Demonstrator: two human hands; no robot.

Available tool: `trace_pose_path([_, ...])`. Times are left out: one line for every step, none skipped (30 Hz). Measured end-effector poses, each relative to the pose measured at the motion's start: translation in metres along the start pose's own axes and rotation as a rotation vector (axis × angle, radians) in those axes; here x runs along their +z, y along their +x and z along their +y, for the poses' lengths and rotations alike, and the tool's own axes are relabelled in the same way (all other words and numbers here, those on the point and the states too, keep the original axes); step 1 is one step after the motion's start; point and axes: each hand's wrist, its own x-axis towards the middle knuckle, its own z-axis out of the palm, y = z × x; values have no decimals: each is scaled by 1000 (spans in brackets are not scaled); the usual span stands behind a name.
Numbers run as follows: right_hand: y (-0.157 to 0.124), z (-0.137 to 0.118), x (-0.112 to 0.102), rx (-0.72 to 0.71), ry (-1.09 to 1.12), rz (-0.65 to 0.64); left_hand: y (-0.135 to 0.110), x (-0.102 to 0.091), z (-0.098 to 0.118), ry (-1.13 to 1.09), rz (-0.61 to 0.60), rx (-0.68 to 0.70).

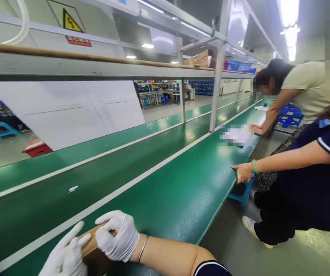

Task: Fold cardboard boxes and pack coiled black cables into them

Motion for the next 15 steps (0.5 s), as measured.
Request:
trace_pose_path([0,0,-1,-12,-19,-3,-2,1,6,2,-6,16])
trace_pose_path([-1,-1,-1,-40,-37,-6,-4,2,11,11,6,14])
trace_pose_path([-2,0,-2,-79,-51,-11,-6,3,13,-7,14,14])
trace_pose_path([-3,1,-2,-109,-60,-5,-7,4,14,-34,12,39])
trace_pose_path([-4,3,-3,-150,-69,0,-8,4,12,-70,3,65])
trace_pose_path([-4,6,-3,-180,-72,8,-8,5,9,-93,-4,72])
trace_pose_path([-4,10,-3,-203,-79,-6,-9,5,4,-105,-11,83])
trace_pose_path([-3,15,-3,-231,-74,-21,-10,4,0,-127,-12,107])
trace_pose_path([-4,19,-3,-261,-56,-28,-11,2,-5,-165,-23,128])
trace_pose_path([-4,22,-3,-296,-31,-30,-13,0,-9,-218,-46,141])
trace_pose_path([-6,25,-3,-332,1,-20,-15,-3,-12,-288,-93,136])
trace_pose_path([-8,27,-3,-361,32,-3,-17,-6,-15,-360,-164,107])
trace_pose_path([-9,29,-3,-377,59,15,-18,-10,-17,-420,-251,55])
trace_pose_path([-11,30,-4,-373,80,19,-19,-14,-19,-454,-335,-10])
trace_pose_path([-11,31,-5,-350,97,16,-18,-19,-22,-456,-401,-73])
